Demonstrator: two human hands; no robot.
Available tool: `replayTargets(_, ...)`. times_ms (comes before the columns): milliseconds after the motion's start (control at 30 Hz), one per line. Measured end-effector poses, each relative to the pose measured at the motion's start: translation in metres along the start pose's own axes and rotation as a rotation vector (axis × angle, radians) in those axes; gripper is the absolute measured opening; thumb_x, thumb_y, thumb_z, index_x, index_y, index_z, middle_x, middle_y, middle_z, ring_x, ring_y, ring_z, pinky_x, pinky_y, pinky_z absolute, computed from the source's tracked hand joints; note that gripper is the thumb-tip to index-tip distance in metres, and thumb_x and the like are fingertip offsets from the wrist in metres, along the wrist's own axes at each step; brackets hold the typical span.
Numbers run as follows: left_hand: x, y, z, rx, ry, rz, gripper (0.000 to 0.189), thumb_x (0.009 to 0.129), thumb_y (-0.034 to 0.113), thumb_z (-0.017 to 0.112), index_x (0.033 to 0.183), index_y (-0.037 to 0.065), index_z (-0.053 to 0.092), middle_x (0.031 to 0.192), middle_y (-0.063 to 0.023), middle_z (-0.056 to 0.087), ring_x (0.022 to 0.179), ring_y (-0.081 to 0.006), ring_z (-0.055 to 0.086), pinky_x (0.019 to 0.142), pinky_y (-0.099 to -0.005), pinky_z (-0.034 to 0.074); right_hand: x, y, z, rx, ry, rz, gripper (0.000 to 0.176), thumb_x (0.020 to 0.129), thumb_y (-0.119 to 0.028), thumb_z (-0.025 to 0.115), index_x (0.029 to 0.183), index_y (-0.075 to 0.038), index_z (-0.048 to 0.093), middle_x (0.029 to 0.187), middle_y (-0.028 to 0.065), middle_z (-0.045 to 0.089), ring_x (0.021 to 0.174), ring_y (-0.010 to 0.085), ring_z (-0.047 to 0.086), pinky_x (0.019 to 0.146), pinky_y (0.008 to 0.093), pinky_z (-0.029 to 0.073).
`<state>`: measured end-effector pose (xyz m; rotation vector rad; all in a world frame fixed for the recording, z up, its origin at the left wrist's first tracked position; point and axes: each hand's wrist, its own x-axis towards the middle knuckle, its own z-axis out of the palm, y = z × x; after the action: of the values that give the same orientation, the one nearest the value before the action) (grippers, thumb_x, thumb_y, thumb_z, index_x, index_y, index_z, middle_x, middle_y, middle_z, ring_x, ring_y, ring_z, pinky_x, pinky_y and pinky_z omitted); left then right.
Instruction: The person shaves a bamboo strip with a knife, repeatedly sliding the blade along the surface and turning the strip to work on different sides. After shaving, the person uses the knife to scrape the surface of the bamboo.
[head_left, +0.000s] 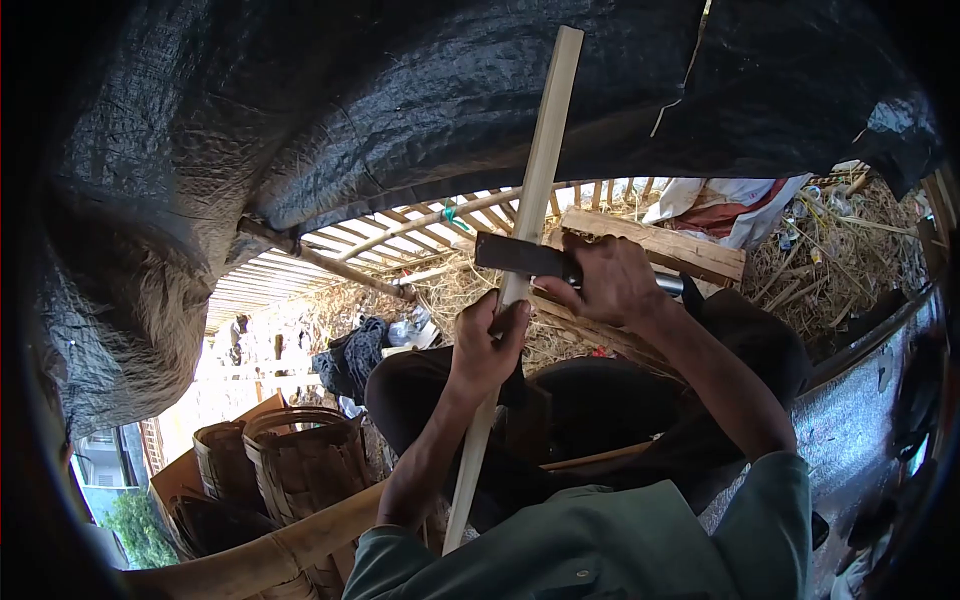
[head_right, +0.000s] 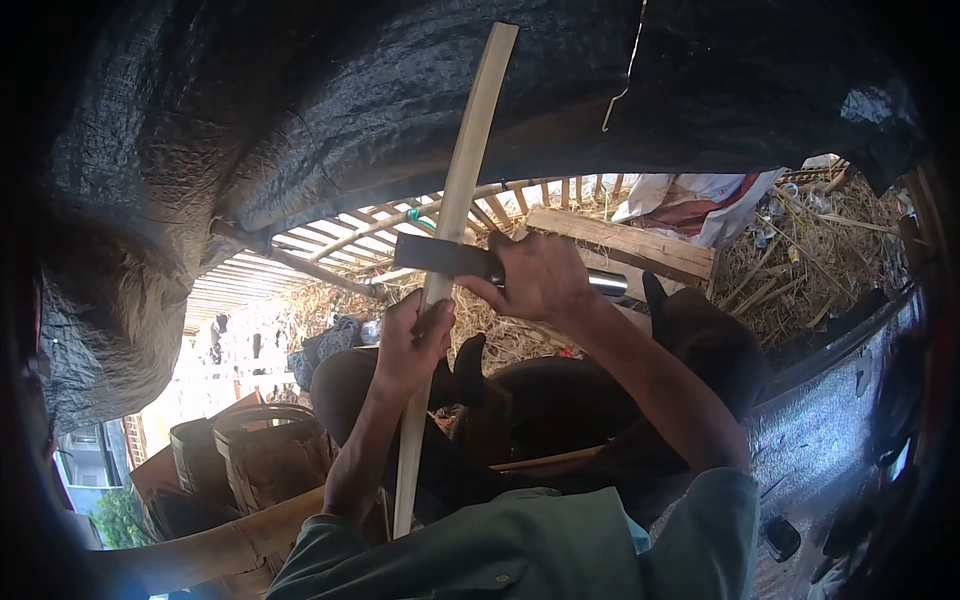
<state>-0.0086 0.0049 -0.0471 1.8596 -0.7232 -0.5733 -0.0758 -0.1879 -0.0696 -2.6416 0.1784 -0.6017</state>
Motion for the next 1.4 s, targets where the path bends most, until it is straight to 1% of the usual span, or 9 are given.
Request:
replayTargets(300,0.002,0.019,0.005,-0.151,-0.05,-0.113,0.016,0.095,0.012,0.054,0.082,0.002,0.052,0.059,0.002,0.046,0.047,-0.0038,0.043,0.041,-0.0211,0.031,0.014,0.023,-0.026,0.079,-0.002,0.138,0.057,0.087,-0.058,0.054,0.086,-0.001,0.063,0.054,0.0141,0.06,0.054,0.0328,0.064,0.053,0.0418,0.053)
replayTargets(433,0.003,0.026,0.005,-0.299,-0.042,-0.172,0.011,0.093,0.009,0.054,0.084,0.001,0.053,0.06,0.0003,0.046,0.047,-0.0045,0.043,0.041,-0.0213,0.031,-0.001,0.008,-0.025,0.1,-0.065,-0.026,0.056,0.086,-0.058,0.055,0.089,-0.003,0.062,0.057,0.0143,0.061,0.058,0.032,0.065,0.056,0.0422,0.053)
replayTargets(667,0.001,-0.007,0.006,-0.092,0.016,0.128,0.01,0.089,-0.001,0.049,0.081,0.0,0.054,0.059,-0.0005,0.049,0.045,-0.0056,0.044,0.039,-0.0227,0.032,-0.025,-0.019,-0.014,0.157,-0.24,-0.054,0.057,0.081,-0.059,0.061,0.087,-0.002,0.062,0.061,0.0153,0.061,0.059,0.0346,0.065,0.057,0.0423,0.053)
replayTargets(867,0.002,-0.019,0.001,0.247,0.074,0.328,0.012,0.076,0.0,0.064,0.088,0.004,0.064,0.077,-0.0106,0.064,0.061,-0.0249,0.064,0.052,-0.033,0.049,-0.021,-0.008,-0.002,0.09,-0.071,-0.209,0.06,0.082,-0.063,0.056,0.081,-0.004,0.06,0.045,0.0095,0.053,0.044,0.0292,0.061,0.041,0.0393,0.049)
replayTargets(1067,0.005,-0.015,0.0,0.278,0.087,0.282,0.012,0.076,0.003,0.067,0.088,0.005,0.064,0.078,-0.011,0.063,0.062,-0.0254,0.064,0.05,-0.0337,0.049,-0.016,-0.002,0.007,0.076,-0.006,-0.24,0.06,0.081,-0.065,0.056,0.08,-0.005,0.06,0.045,0.0077,0.053,0.043,0.0278,0.06,0.04,0.0383,0.048)
replayTargets(1200,0.006,-0.006,0.002,0.249,0.097,0.257,0.011,0.088,0.007,0.059,0.079,0.0,0.057,0.056,-0.004,0.054,0.049,-0.0104,0.054,0.044,-0.0262,0.04,-0.012,-0.005,-0.001,0.027,-0.047,-0.207,0.058,0.083,-0.063,0.055,0.083,-0.005,0.062,0.049,0.0094,0.056,0.046,0.0292,0.062,0.043,0.0393,0.05)
replayTargets(1267,0.004,0.003,-0.001,0.278,0.062,0.091,0.016,0.083,0.007,0.065,0.075,0.001,0.053,0.058,-0.0074,0.055,0.048,-0.0162,0.057,0.045,-0.0292,0.041,-0.003,0.014,0.0,0.015,0.002,0.018,0.057,0.083,-0.062,0.056,0.085,-0.005,0.063,0.052,0.0109,0.059,0.051,0.0307,0.064,0.048,0.0402,0.052)
replayTargets(1333,-0.009,-0.012,0.007,0.111,-0.01,0.101,0.016,0.093,0.014,0.055,0.082,0.003,0.052,0.055,0.0025,0.049,0.046,-0.0036,0.047,0.041,-0.0223,0.036,0.025,0.043,-0.027,0.085,-0.102,0.326,0.054,0.083,-0.057,0.059,0.089,-0.004,0.065,0.059,0.0144,0.063,0.061,0.0338,0.067,0.056,0.0423,0.055)
replayTargets(1400,-0.008,0.0,0.01,-0.041,-0.057,0.075,0.016,0.094,0.014,0.055,0.082,0.003,0.052,0.056,0.003,0.049,0.046,-0.0032,0.047,0.041,-0.0219,0.036,0.035,0.053,-0.055,-0.103,0.116,0.051,0.052,0.086,-0.049,0.06,0.09,0.003,0.065,0.061,0.0178,0.063,0.058,0.035,0.066,0.052,0.0419,0.053)
